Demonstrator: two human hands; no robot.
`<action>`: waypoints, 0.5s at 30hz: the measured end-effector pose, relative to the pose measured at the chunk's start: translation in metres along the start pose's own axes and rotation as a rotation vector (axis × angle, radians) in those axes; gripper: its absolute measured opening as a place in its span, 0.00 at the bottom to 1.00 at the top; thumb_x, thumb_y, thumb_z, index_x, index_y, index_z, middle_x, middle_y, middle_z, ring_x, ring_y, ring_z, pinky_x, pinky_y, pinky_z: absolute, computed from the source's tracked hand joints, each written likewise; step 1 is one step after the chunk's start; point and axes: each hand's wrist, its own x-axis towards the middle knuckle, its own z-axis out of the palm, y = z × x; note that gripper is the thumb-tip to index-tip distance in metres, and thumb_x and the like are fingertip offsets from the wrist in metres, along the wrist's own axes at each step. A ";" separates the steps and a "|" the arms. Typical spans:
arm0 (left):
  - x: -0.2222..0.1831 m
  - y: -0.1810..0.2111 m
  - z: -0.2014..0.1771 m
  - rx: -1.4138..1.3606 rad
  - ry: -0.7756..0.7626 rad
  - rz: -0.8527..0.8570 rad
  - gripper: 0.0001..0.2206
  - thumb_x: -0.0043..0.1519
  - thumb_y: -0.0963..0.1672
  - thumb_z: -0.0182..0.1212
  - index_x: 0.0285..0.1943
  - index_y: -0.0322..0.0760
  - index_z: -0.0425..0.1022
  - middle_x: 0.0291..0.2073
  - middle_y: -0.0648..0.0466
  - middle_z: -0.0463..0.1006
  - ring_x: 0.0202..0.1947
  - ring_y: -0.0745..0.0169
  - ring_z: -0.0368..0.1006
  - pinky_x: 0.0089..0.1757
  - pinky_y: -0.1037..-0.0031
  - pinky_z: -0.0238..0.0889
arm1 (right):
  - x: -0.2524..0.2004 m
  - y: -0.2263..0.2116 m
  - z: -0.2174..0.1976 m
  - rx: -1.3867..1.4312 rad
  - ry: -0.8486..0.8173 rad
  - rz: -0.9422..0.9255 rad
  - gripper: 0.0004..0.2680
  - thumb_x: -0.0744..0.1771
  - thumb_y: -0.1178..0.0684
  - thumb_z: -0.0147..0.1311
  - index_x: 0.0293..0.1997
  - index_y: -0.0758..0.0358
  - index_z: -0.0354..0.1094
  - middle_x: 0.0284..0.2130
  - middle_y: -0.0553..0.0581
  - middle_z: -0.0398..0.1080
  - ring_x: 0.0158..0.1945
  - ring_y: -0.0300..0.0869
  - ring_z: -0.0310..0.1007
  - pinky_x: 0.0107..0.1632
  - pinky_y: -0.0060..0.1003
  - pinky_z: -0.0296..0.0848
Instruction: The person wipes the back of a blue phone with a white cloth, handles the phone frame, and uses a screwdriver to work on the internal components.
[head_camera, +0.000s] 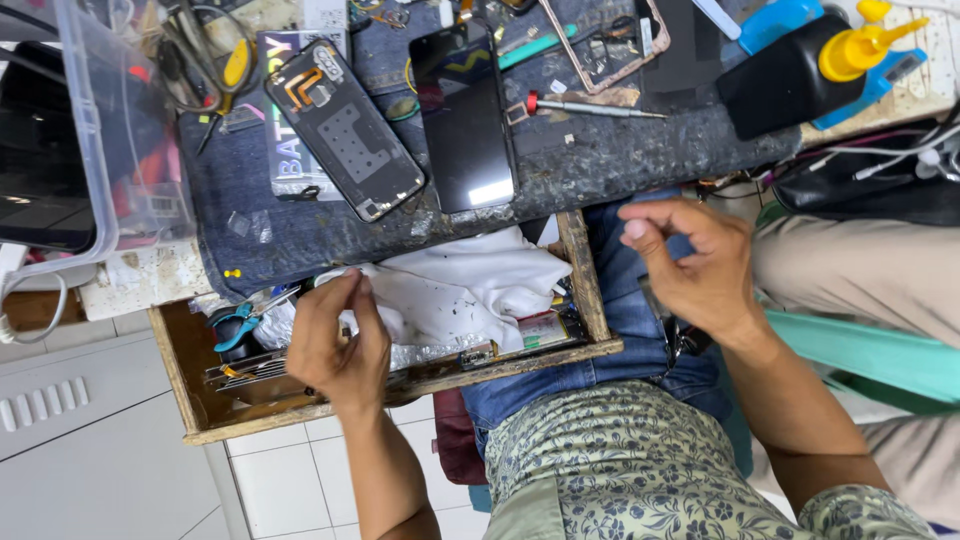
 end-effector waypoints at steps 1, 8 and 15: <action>-0.008 -0.008 0.011 -0.028 0.033 0.022 0.04 0.68 0.37 0.67 0.50 0.30 0.80 0.43 0.47 0.82 0.40 0.61 0.80 0.37 0.76 0.72 | -0.002 0.005 -0.003 0.054 0.014 0.070 0.03 0.70 0.62 0.58 0.48 0.67 0.75 0.35 0.54 0.78 0.38 0.35 0.80 0.40 0.27 0.75; -0.033 0.008 0.044 -0.089 -0.381 0.205 0.15 0.54 0.49 0.76 0.40 0.34 0.82 0.31 0.54 0.80 0.24 0.67 0.70 0.25 0.74 0.61 | -0.006 0.022 -0.035 -0.041 0.185 0.019 0.03 0.74 0.64 0.53 0.49 0.70 0.74 0.33 0.55 0.76 0.36 0.32 0.76 0.40 0.24 0.71; -0.024 0.026 0.055 -0.111 -0.422 0.204 0.14 0.57 0.44 0.75 0.48 0.33 0.80 0.37 0.52 0.80 0.33 0.60 0.77 0.34 0.72 0.70 | 0.030 -0.025 -0.021 -0.311 0.098 -0.368 0.04 0.71 0.65 0.56 0.50 0.68 0.73 0.41 0.62 0.74 0.42 0.49 0.78 0.45 0.36 0.75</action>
